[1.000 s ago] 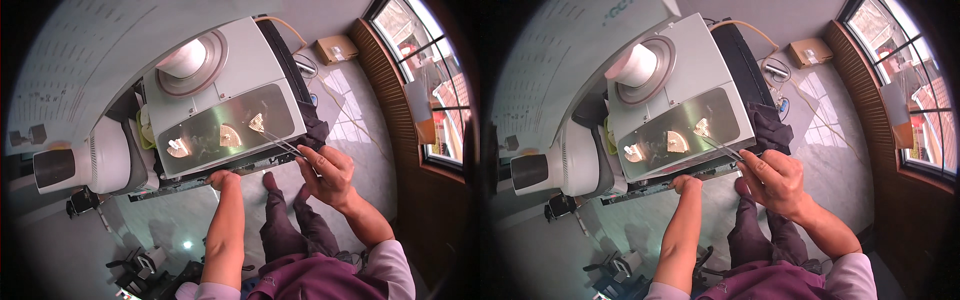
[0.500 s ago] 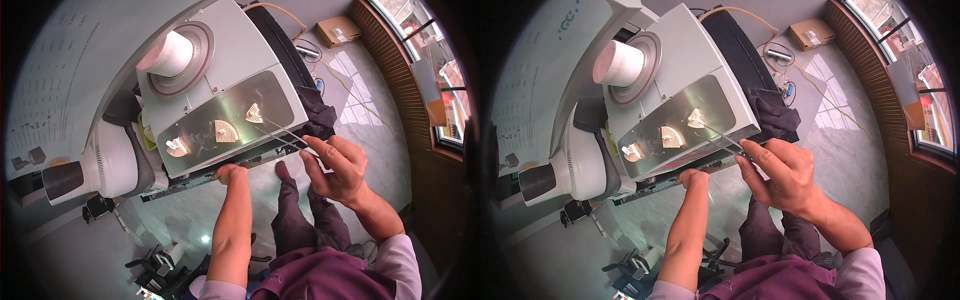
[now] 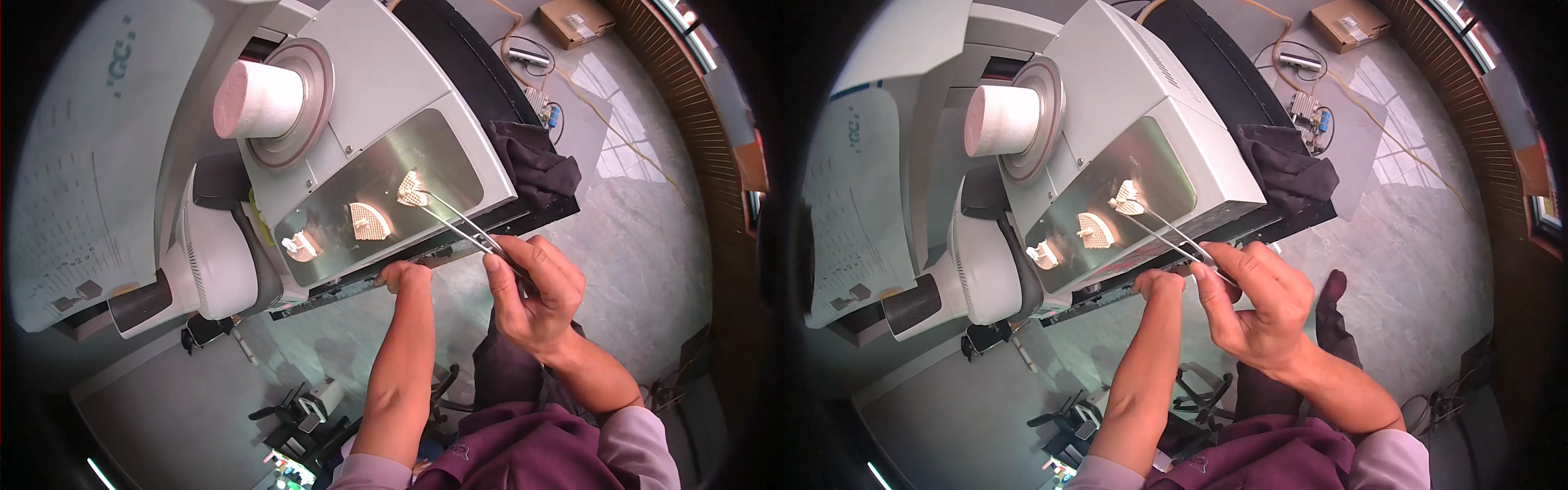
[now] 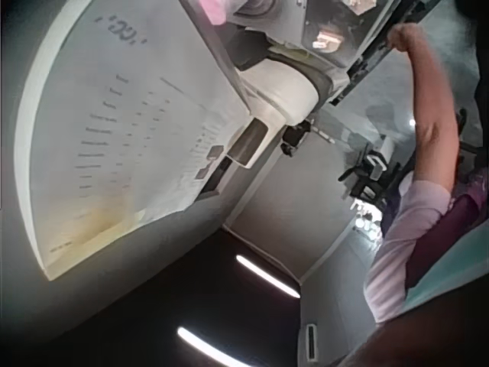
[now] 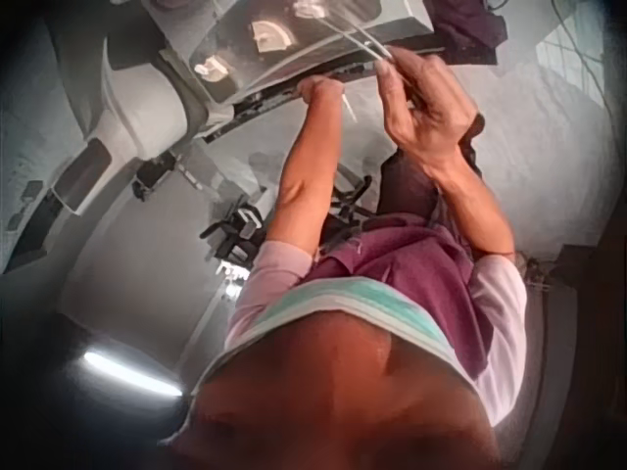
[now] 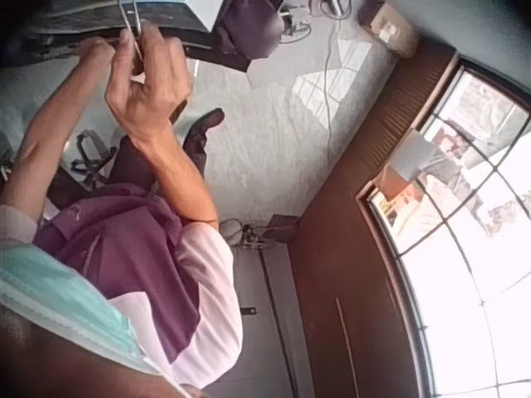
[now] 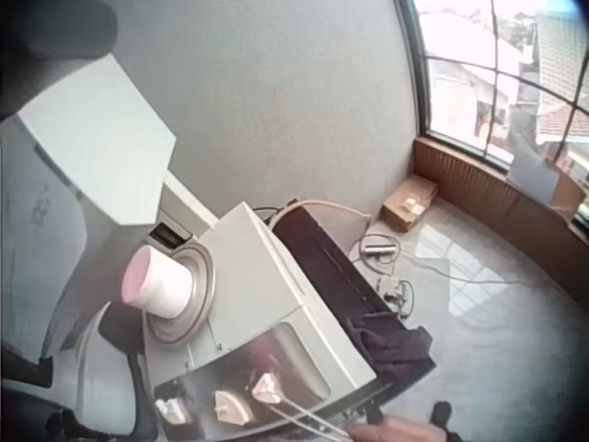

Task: The person applies colored stains to a dental crown using a brush and then places the crown into a dental furnace.

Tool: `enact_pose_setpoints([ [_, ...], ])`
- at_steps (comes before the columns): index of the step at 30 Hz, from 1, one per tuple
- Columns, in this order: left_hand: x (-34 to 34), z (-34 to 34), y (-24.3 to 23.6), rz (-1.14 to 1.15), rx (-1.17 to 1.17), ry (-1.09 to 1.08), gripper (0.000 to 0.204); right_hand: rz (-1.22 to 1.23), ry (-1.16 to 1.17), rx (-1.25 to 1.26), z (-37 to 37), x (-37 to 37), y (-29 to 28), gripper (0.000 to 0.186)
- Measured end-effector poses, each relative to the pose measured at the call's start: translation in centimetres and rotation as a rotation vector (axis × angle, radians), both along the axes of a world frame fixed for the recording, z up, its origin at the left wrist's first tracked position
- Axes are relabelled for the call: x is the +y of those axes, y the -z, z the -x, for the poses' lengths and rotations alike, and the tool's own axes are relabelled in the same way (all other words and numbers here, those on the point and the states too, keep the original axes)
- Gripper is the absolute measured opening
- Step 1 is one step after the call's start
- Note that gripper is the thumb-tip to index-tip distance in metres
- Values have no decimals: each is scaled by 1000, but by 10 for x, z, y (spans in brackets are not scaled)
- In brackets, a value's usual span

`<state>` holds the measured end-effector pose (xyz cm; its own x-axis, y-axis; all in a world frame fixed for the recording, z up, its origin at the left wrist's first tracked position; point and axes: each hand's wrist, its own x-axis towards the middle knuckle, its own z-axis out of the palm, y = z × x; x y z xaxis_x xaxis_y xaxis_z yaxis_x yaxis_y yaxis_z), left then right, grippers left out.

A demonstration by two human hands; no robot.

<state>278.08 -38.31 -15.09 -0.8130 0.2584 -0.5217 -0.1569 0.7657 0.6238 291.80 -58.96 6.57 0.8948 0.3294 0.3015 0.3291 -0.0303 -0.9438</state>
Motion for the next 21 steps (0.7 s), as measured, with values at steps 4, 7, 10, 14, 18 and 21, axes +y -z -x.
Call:
enact_pose_setpoints([
  [4, 2, 11, 5, 30, -28, 56, 76, -39, 21, 20, 4, 3, 2, 21],
  [7, -4, -3, -12, 31, -14, 45, 75, -47, 25, 25, 4, 4, 7, 22],
  [10, -11, -18, -28, -29, 20, 18, 74, -58, 26, 20, 4, 6, 8, 22],
  [14, -13, -21, -39, 13, 1, 52, 72, -91, 29, 18, 4, 9, 9, 23],
  [18, -11, -22, -40, -8, -19, 17, 70, -106, 20, -11, 4, 10, 10, 27],
  [21, -13, -26, -46, -17, -63, -2, 70, -73, 43, -53, 4, 10, 10, 28],
])
